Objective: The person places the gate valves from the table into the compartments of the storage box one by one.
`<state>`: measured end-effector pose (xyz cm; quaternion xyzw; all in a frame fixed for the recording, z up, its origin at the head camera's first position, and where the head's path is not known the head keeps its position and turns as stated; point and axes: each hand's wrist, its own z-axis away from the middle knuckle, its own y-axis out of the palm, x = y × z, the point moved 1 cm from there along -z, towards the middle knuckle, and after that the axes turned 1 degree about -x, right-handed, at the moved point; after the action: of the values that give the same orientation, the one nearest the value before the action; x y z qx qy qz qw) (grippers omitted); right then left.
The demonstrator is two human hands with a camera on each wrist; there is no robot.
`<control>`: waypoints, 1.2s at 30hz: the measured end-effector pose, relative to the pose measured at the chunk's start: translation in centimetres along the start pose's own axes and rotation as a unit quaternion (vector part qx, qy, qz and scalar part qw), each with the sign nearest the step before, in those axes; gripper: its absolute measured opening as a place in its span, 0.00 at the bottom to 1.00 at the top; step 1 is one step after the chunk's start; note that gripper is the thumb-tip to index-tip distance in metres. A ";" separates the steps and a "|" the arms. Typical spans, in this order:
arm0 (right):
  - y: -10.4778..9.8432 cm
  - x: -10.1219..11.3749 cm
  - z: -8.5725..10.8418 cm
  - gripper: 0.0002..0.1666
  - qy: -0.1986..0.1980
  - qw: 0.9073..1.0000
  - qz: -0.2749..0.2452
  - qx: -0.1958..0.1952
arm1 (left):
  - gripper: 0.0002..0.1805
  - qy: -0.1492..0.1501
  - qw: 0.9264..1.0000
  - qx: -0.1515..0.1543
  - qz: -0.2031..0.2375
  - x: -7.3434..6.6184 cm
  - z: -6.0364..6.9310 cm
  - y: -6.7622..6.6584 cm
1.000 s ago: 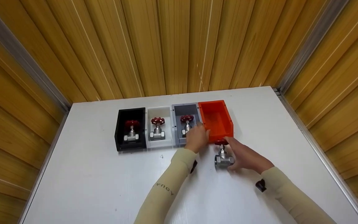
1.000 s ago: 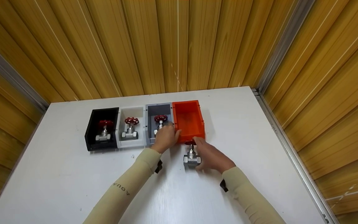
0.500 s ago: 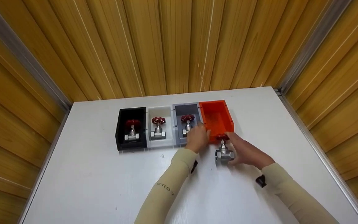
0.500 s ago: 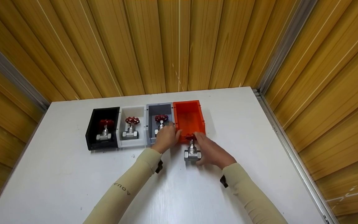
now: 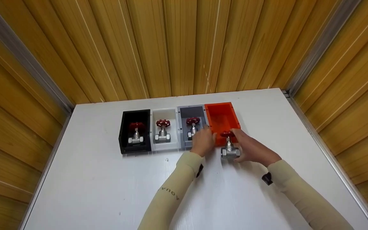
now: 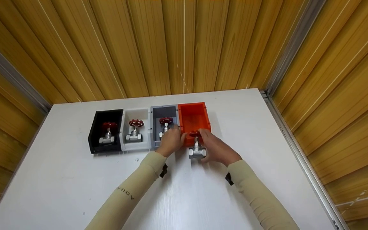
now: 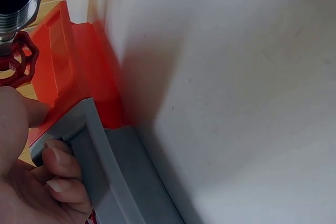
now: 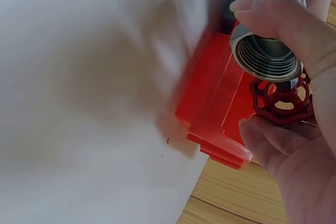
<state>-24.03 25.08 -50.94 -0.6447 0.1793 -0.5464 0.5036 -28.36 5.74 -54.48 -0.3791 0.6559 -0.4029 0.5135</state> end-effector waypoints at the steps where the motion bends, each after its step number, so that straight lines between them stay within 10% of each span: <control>1: -0.1 0.0 -0.1 0.61 -0.001 1.000 0.000 0.000 | 0.21 0.000 1.000 0.000 -0.001 0.0 0.0 0.0; 36: -2.3 -0.4 -3.6 0.62 0.014 1.000 0.015 0.007 | 0.22 -0.016 1.000 0.006 0.001 -0.1 0.1 0.1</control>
<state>-28.09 24.69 -49.57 -0.6310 0.1922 -0.5485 0.5139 -28.28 5.83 -54.55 -0.3818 0.6458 -0.4003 0.5261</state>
